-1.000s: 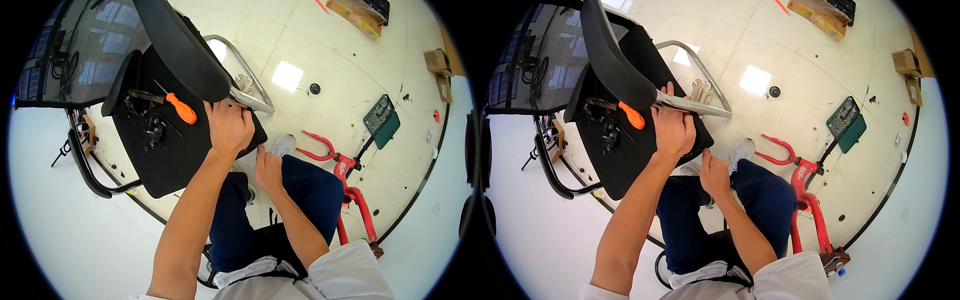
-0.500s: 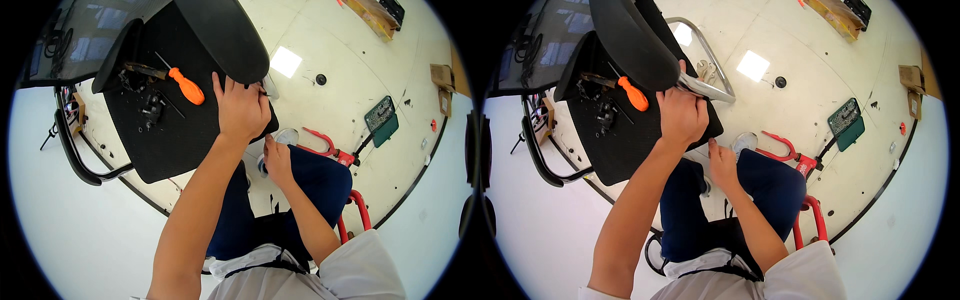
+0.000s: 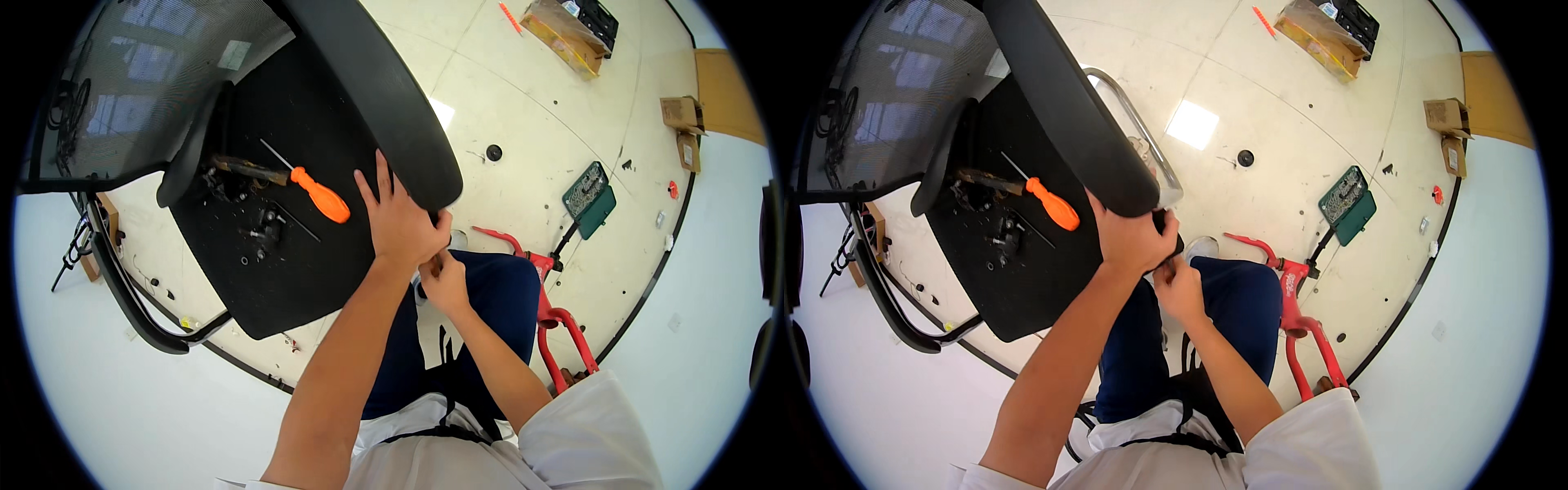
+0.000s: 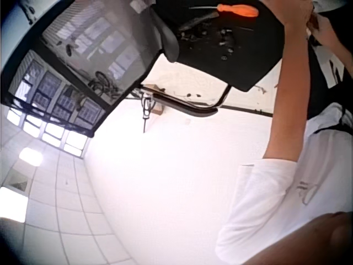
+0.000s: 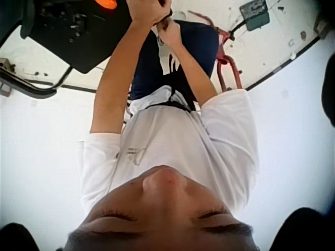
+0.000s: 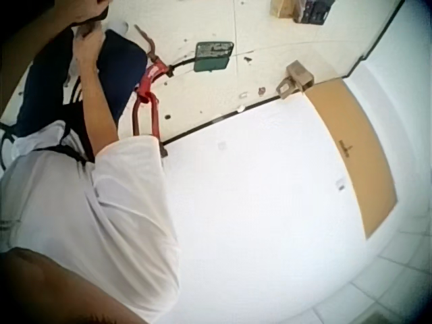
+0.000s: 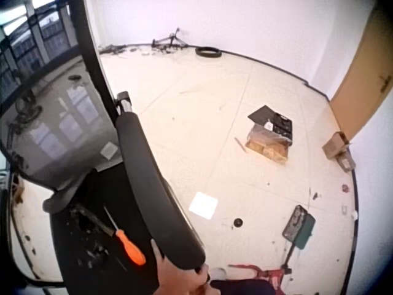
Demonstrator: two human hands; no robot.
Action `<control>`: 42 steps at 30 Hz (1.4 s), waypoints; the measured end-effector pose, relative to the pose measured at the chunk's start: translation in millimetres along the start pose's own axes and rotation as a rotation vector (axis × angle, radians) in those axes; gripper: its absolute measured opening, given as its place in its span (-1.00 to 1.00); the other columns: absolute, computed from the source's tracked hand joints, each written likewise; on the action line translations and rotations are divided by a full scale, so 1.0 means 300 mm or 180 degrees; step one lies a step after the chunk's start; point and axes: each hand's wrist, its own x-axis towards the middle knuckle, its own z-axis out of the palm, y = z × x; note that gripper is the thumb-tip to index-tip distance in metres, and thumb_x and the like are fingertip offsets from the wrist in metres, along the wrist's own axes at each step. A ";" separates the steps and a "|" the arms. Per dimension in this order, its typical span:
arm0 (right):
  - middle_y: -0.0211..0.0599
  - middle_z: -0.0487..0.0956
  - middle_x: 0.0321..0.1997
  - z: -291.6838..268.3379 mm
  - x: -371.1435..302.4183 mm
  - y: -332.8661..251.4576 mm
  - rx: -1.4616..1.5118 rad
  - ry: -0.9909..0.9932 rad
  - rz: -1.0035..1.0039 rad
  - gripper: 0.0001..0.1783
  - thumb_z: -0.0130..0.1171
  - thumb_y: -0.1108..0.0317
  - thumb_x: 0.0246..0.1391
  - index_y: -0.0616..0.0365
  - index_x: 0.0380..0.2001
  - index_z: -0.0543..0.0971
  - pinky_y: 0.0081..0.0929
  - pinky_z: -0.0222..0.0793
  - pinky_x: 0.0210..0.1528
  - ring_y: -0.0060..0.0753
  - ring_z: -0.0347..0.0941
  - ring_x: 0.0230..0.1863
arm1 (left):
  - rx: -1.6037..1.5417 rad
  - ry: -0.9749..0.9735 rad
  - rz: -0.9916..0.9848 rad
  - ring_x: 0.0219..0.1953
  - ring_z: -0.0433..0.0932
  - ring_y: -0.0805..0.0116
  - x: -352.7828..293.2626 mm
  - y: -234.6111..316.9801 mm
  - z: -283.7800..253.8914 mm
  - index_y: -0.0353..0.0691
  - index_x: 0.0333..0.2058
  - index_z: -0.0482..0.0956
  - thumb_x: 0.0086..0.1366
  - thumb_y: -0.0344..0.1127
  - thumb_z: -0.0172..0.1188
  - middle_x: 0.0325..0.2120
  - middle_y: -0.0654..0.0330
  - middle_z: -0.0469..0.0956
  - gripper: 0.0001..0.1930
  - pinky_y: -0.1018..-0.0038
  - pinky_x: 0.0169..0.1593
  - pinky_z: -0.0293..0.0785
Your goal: The person sits on a chair and assembles small mechanical components using a screwdriver and Allen key. They repeatedly insert, tighten, and remove screws and small parts on the chair seat.
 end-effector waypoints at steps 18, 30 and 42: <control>0.25 0.41 -0.67 0.006 0.155 0.017 -0.0048 -0.0023 -0.1155 -0.68 0.11 0.38 0.03 0.41 -0.69 0.43 -0.05 0.29 -0.54 0.28 0.38 -0.62 | 0.0415 0.0639 -0.0228 0.19 0.27 -0.09 0.096 0.001 0.002 -0.33 -0.39 0.64 0.10 -0.09 0.17 -0.19 -0.03 0.53 -0.64 -0.31 0.29 -0.07; 0.23 0.46 -0.62 -0.086 -0.015 -0.109 -0.0244 -0.0697 -0.1637 -0.66 0.05 0.31 0.10 0.39 -0.61 0.51 -0.02 0.35 -0.43 0.28 0.43 -0.54 | -0.1013 0.1964 -0.0825 -0.24 0.60 -0.01 -0.205 0.020 -0.069 -0.29 -0.33 0.60 0.19 -0.36 0.19 -0.34 -0.03 0.60 -0.87 0.31 -0.16 0.54; 0.19 0.49 -0.50 0.319 -0.139 -0.537 -0.0436 -0.0609 -0.2523 -0.66 0.00 0.19 0.27 0.31 -0.39 0.49 -0.08 0.34 -0.41 0.25 0.49 -0.42 | -0.1016 0.3064 -0.2258 -0.42 0.56 -0.06 -0.550 -0.471 -0.276 -0.35 -0.50 0.56 0.15 -0.26 0.21 -0.50 -0.06 0.57 -0.77 0.21 -0.29 0.49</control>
